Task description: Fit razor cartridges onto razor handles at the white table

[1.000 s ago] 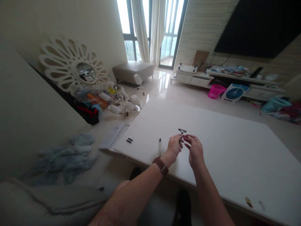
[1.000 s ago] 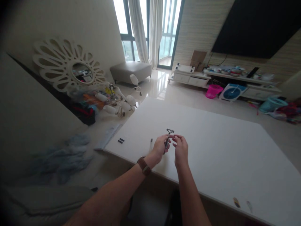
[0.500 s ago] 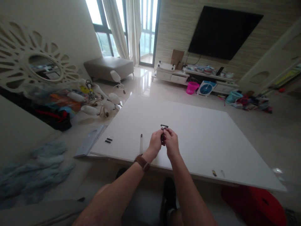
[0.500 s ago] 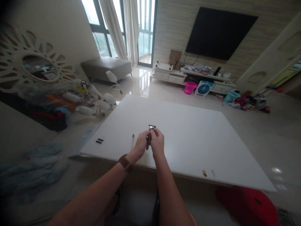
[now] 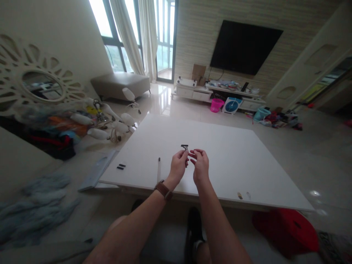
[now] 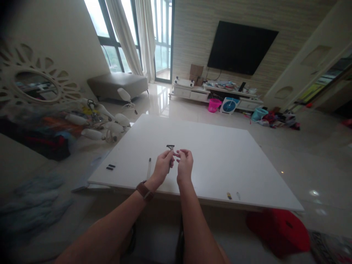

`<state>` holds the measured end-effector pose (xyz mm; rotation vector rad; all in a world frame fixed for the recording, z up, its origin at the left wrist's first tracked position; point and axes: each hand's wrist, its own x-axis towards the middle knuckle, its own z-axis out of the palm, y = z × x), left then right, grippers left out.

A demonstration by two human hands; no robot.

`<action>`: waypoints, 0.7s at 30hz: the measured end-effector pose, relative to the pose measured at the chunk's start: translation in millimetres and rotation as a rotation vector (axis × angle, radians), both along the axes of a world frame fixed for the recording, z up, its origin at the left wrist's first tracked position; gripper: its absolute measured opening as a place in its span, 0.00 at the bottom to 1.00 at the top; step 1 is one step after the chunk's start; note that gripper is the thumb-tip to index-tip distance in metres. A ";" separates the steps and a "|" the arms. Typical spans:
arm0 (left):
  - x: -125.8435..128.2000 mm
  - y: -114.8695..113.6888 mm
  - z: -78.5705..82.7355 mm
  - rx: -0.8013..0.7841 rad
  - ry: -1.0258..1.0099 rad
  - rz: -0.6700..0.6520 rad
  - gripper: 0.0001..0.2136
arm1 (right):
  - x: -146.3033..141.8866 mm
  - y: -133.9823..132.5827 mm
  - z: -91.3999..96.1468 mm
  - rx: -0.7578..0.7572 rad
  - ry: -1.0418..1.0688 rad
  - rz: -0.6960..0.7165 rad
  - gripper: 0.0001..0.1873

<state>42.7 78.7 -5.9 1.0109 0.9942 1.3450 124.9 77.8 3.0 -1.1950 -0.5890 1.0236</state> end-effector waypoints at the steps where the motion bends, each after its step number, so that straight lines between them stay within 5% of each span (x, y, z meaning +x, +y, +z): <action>1: -0.5 -0.1 -0.7 -0.012 -0.003 -0.005 0.16 | 0.8 -0.5 1.6 -0.013 0.026 -0.011 0.14; 8: -1.7 0.8 1.7 -0.031 0.032 -0.084 0.13 | -2.1 -1.1 11.3 0.005 0.149 -0.019 0.12; 18: -4.9 2.6 -2.5 0.028 0.068 -0.081 0.12 | -0.7 -2.9 8.8 0.138 -0.189 -0.124 0.10; 21: -7.5 6.1 -9.8 0.011 0.070 -0.075 0.12 | 10.7 -11.2 27.5 0.244 -0.122 -0.144 0.09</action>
